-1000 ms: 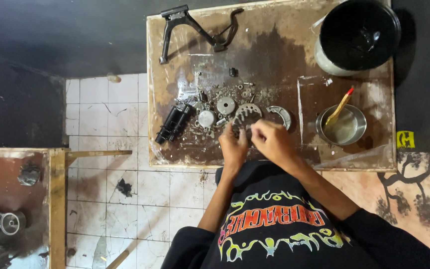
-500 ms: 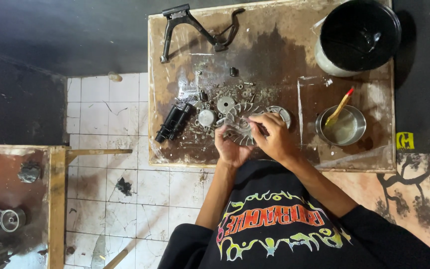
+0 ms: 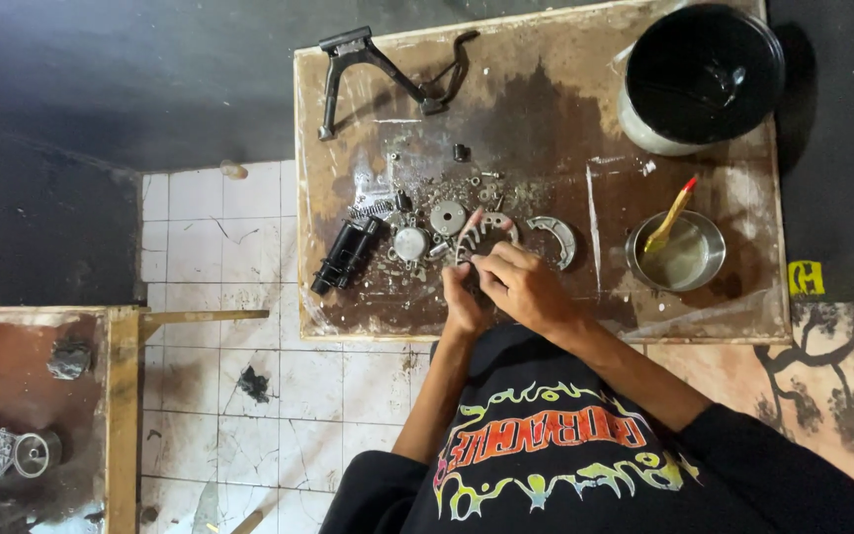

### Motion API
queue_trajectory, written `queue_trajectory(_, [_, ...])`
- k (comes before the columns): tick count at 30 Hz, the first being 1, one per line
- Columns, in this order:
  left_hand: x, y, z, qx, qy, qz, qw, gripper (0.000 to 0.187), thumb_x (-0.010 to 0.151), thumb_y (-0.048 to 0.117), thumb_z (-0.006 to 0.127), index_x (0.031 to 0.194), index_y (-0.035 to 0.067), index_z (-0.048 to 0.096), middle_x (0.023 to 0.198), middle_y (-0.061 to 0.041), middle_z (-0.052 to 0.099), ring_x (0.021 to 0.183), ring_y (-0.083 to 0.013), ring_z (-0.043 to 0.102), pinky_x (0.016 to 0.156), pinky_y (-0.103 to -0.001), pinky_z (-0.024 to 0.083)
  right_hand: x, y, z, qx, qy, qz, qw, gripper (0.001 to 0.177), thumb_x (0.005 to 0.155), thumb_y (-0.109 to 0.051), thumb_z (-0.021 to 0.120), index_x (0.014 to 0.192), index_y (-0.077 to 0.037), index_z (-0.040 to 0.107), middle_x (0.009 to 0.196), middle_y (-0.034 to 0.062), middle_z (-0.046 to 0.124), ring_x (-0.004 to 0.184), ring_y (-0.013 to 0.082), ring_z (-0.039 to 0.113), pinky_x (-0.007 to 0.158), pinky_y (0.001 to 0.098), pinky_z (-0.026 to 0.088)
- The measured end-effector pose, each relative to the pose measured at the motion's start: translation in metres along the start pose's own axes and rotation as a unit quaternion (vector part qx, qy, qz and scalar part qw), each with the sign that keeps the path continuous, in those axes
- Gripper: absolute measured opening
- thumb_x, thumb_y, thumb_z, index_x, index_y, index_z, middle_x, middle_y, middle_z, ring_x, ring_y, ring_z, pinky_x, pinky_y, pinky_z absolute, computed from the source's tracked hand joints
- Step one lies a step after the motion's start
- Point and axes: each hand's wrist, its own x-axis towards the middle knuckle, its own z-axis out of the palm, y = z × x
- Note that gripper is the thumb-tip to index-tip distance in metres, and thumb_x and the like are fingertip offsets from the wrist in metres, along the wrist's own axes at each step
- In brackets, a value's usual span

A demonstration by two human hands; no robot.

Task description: The person cleans various disassembled mechanical parts on a workbench. They use a brush to scrub a cylindrical component and a small metal ring, dipping the brush into a container of liquid between cleaning actions. The person handles multiple small metal pieces, including gears and a fan-like part, wiping them with their hands.

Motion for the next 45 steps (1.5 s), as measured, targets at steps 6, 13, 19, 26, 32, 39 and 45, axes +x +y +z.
queue_trajectory(6, [-0.008,-0.053,-0.075,-0.108,-0.014,-0.041,0.993,0.077,0.103,0.036,0.036,0.176,0.013,0.029,0.129,-0.023,0.054,0.118,-0.0311,0.055,0.104,-0.045,0.049,-0.001,0.003,-0.001,0.049,-0.026,0.027,0.998,0.012,0.09,0.002,0.07,0.101,0.004,0.071,0.087,0.0102,0.066,0.068,0.0199,0.065,0.058,0.0334,0.053])
queue_trajectory(13, [-0.01,-0.043,-0.046,0.11,-0.028,-0.011,0.993,0.077,0.09,0.037,0.034,0.16,0.004,0.029,0.149,-0.017,0.053,0.134,-0.0281,0.054,0.115,-0.039,0.044,-0.006,0.01,0.0,0.045,0.004,0.036,0.998,0.012,0.092,0.001,0.069,0.103,0.004,0.07,0.088,0.0103,0.066,0.068,0.0203,0.065,0.058,0.0311,0.056])
queue_trajectory(19, [-0.011,-0.031,-0.032,-0.067,0.076,-0.067,0.993,0.071,0.084,0.038,0.032,0.146,0.008,0.048,0.134,-0.014,0.064,0.121,-0.0247,0.061,0.105,-0.036,0.051,-0.01,-0.001,-0.007,0.033,-0.007,0.012,0.999,0.013,0.089,-0.001,0.069,0.101,0.001,0.069,0.089,0.011,0.065,0.073,0.0211,0.063,0.061,0.0354,0.052])
queue_trajectory(26, [-0.016,-0.058,-0.072,-0.008,0.039,-0.05,0.998,0.073,0.094,0.047,0.037,0.146,-0.004,0.045,0.13,-0.021,0.06,0.116,-0.0312,0.063,0.097,-0.043,0.054,0.005,0.009,-0.001,0.093,0.039,0.072,0.992,0.012,0.093,0.003,0.068,0.105,0.004,0.069,0.086,0.0111,0.068,0.065,0.0176,0.064,0.051,0.031,0.051])
queue_trajectory(32, [0.001,-0.005,-0.005,0.054,0.027,0.056,0.997,0.084,0.085,0.048,0.039,0.158,0.005,0.032,0.137,-0.02,0.059,0.112,-0.028,0.063,0.094,-0.042,0.056,-0.008,0.002,0.006,0.092,0.023,0.017,0.995,0.013,0.091,0.002,0.069,0.103,0.003,0.069,0.085,0.0105,0.068,0.069,0.0169,0.065,0.057,0.0307,0.053])
queue_trajectory(39, [-0.013,-0.165,-0.204,-0.098,-0.028,0.058,0.993,0.057,0.105,0.033,0.034,0.127,-0.018,0.042,0.117,-0.026,0.056,0.106,-0.0346,0.058,0.092,-0.044,0.05,0.006,0.007,0.012,0.106,0.039,0.03,0.993,0.011,0.093,0.002,0.069,0.104,0.004,0.069,0.086,0.0119,0.069,0.07,0.0189,0.068,0.057,0.0305,0.054])
queue_trajectory(45, [-0.019,-0.128,-0.148,0.015,-0.039,0.069,0.997,0.054,0.109,0.037,0.041,0.129,-0.014,0.047,0.117,-0.026,0.058,0.107,-0.0352,0.059,0.089,-0.045,0.051,0.0,0.014,-0.004,0.092,-0.005,0.048,0.995,0.011,0.092,-0.001,0.07,0.102,0.004,0.071,0.087,0.0123,0.073,0.066,0.019,0.068,0.054,0.0291,0.055])
